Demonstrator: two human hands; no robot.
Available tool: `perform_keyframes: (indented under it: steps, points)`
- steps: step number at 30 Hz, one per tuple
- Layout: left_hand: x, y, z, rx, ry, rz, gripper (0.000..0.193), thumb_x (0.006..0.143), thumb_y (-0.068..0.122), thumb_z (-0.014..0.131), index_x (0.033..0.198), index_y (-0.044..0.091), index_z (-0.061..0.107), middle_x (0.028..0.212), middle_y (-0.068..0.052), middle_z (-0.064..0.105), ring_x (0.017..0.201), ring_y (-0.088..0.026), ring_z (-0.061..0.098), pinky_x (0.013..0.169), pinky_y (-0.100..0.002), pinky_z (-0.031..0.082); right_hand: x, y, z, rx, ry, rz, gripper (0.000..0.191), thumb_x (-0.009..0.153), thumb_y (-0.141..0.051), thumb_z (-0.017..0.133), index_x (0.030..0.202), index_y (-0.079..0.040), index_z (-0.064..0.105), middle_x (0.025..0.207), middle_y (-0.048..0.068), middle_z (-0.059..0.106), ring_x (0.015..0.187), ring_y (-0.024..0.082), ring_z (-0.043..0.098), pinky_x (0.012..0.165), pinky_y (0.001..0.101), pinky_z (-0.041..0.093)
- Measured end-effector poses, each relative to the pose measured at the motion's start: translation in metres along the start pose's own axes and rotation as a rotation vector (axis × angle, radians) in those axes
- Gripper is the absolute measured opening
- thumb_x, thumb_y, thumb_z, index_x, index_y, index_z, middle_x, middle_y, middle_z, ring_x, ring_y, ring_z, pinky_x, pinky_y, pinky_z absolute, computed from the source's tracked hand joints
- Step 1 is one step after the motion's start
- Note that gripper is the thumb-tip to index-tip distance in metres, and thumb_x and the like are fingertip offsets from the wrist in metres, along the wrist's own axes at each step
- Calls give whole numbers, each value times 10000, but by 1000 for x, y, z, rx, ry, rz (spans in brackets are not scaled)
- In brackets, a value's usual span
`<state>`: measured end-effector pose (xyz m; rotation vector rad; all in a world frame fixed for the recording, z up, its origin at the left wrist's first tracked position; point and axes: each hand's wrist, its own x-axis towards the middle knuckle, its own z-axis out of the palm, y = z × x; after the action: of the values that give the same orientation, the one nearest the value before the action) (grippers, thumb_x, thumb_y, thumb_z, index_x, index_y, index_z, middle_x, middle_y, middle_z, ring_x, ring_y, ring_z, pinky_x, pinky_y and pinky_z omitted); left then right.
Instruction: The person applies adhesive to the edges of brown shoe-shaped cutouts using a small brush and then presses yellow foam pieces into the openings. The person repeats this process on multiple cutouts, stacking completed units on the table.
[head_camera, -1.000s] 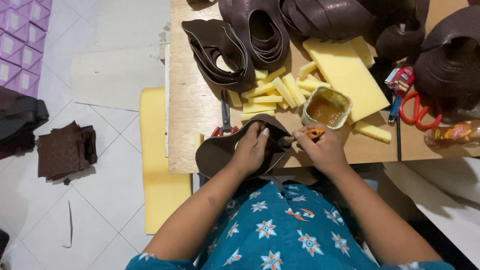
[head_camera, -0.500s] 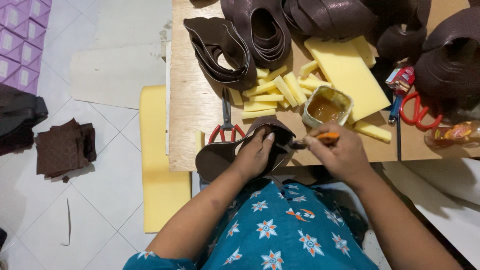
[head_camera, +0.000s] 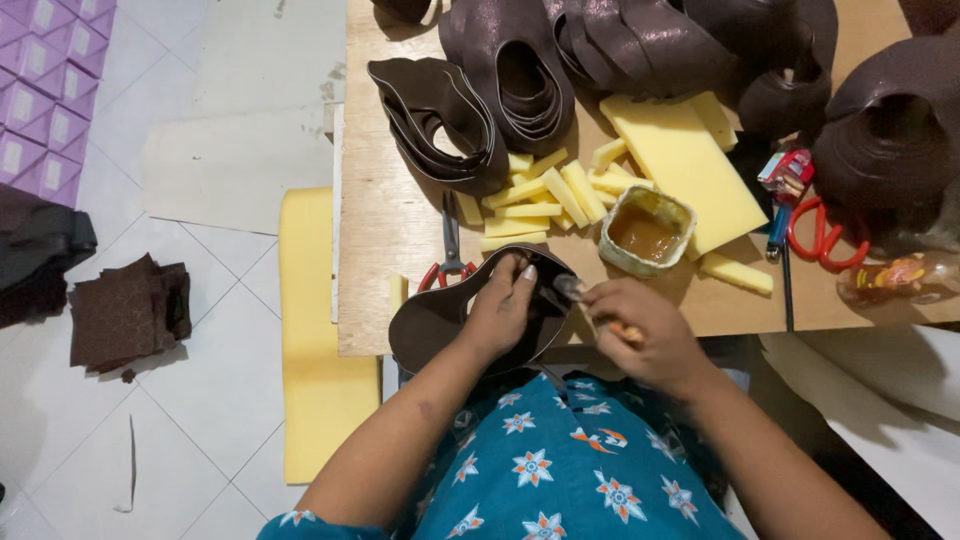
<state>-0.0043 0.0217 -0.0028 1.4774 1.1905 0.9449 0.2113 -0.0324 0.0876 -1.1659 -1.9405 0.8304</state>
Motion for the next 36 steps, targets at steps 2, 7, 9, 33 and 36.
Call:
perform_keyframes:
  steps: [2,7,9,33,36]
  points:
    - [-1,-1,0,-2,-10,-14,314,1062,272,492,1230,14,548,1100,-180,686,1032,-305,673,919,-354,502,3,4,6,-131,-89,-97,252,761,-17,726,1005,-36,667,1163,122,678,1085,293,672,915,376,543]
    - [2,1,0,-35,-51,-4,300,1067,282,485,1217,30,549,1089,-174,695,1021,-313,690,916,-360,516,15,5,19,-402,-95,-302,271,743,-80,728,1003,-44,657,1169,124,664,1114,345,631,926,443,497]
    - [3,4,0,14,-57,-27,314,1062,290,480,1224,30,553,1106,-181,699,1042,-331,688,923,-370,515,22,4,20,-468,-110,-325,260,749,-79,685,1006,-52,656,1177,124,667,1128,343,631,931,438,500]
    - [4,15,2,167,-148,-45,410,1054,302,474,1338,13,540,1262,-253,638,1189,-422,595,995,-432,458,36,-40,-22,-393,298,-91,196,889,-51,685,1083,-66,709,1020,102,681,967,318,655,869,413,517]
    - [-3,25,10,258,-162,114,387,990,211,498,1313,1,540,1235,-290,617,1152,-460,580,960,-476,466,66,-31,-14,-392,33,-248,342,834,-157,736,1166,-85,705,1106,129,699,999,343,651,836,413,530]
